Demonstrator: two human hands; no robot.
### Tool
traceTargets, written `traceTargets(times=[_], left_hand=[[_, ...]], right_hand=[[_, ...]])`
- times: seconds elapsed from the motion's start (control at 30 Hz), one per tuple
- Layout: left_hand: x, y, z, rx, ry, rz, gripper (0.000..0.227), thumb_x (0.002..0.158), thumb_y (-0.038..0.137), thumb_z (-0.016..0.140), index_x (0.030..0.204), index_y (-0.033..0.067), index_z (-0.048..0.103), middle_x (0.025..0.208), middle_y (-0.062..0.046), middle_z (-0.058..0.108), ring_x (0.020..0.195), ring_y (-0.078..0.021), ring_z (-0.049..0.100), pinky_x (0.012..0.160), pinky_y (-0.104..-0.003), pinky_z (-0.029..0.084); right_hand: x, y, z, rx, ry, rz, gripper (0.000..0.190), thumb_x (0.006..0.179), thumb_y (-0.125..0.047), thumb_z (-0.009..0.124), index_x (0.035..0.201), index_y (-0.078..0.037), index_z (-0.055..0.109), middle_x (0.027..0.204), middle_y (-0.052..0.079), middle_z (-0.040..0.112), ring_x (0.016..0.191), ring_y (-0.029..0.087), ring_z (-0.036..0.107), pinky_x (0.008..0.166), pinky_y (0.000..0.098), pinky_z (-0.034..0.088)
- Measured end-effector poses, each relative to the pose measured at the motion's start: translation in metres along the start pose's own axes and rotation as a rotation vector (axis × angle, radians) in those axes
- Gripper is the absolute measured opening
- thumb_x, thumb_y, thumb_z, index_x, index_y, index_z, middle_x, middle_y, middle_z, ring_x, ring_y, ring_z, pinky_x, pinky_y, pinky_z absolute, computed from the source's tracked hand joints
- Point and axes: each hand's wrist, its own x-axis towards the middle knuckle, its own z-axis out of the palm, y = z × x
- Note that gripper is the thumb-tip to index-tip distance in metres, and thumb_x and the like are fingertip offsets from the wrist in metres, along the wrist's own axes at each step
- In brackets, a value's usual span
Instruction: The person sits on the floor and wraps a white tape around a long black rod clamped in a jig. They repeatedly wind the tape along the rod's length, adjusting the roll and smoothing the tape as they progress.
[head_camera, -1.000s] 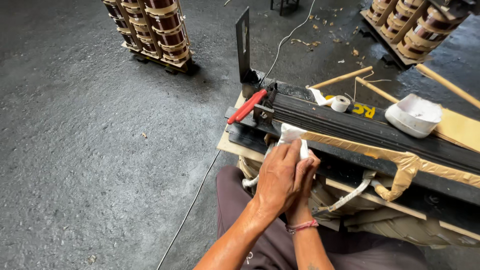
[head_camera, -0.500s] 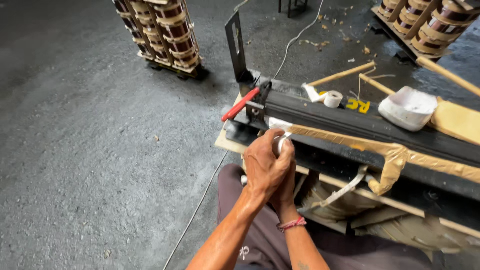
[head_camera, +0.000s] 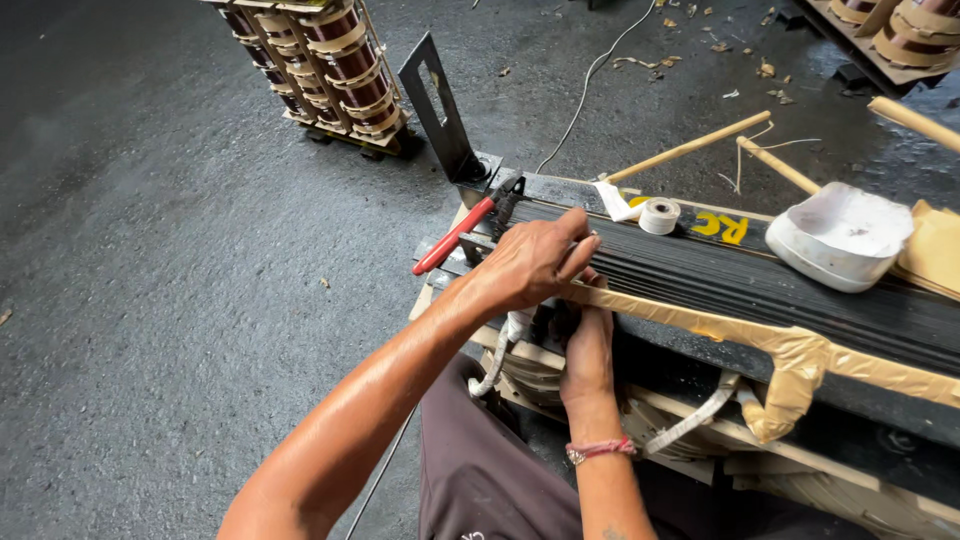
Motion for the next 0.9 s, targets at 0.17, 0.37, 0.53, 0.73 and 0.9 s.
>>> traceTargets(times=[0.17,0.37,0.53,0.73,0.9], left_hand=[[0.026,-0.02,0.0,-0.091,-0.353,0.09,0.054,0.109,0.045,0.038,0.086,0.0104,0.072,0.078,-0.015,0.072,0.078,-0.0383,0.066,0.079,-0.051,0.044],[0.031,-0.025,0.008,-0.137,-0.402,0.133,0.045,0.103,0.046,0.047,0.094,0.0088,0.071,0.083,-0.017,0.07,0.08,-0.0381,0.068,0.072,-0.048,0.051],[0.029,-0.018,0.006,-0.15,-0.35,0.218,0.037,0.102,0.04,0.054,0.099,0.0058,0.067,0.083,-0.018,0.07,0.08,-0.0396,0.067,0.071,-0.049,0.05],[-0.01,0.017,-0.01,0.046,0.458,0.346,0.013,0.096,0.019,0.068,0.1,0.0066,0.068,0.09,-0.012,0.068,0.093,-0.0347,0.064,0.082,-0.046,0.047],[-0.093,0.075,0.017,-0.038,0.766,-0.068,0.006,0.097,0.008,0.067,0.097,0.0026,0.067,0.094,-0.014,0.066,0.093,-0.0328,0.059,0.084,-0.042,0.047]], right_hand=[[0.016,0.005,0.002,0.271,-0.209,0.108,0.051,0.102,-0.053,0.045,0.139,-0.019,0.055,0.127,-0.005,0.061,0.112,0.012,0.055,0.095,0.0313,0.042],[0.009,0.015,-0.021,0.31,-0.186,0.17,0.045,0.102,-0.057,0.057,0.124,-0.019,0.06,0.099,-0.006,0.058,0.083,0.011,0.049,0.071,0.028,0.039],[0.007,0.007,-0.014,0.197,-0.071,0.17,0.037,0.099,-0.051,0.06,0.12,-0.021,0.065,0.103,-0.006,0.064,0.081,0.009,0.049,0.064,0.0263,0.033],[-0.028,0.016,0.007,0.366,0.169,0.098,0.023,0.092,-0.04,0.063,0.101,-0.019,0.059,0.107,-0.003,0.069,0.098,0.014,0.067,0.09,0.0326,0.054],[-0.035,0.017,0.0,0.415,0.031,0.103,0.035,0.091,-0.042,0.065,0.111,-0.015,0.069,0.105,0.0,0.07,0.095,0.015,0.062,0.085,0.033,0.046]])
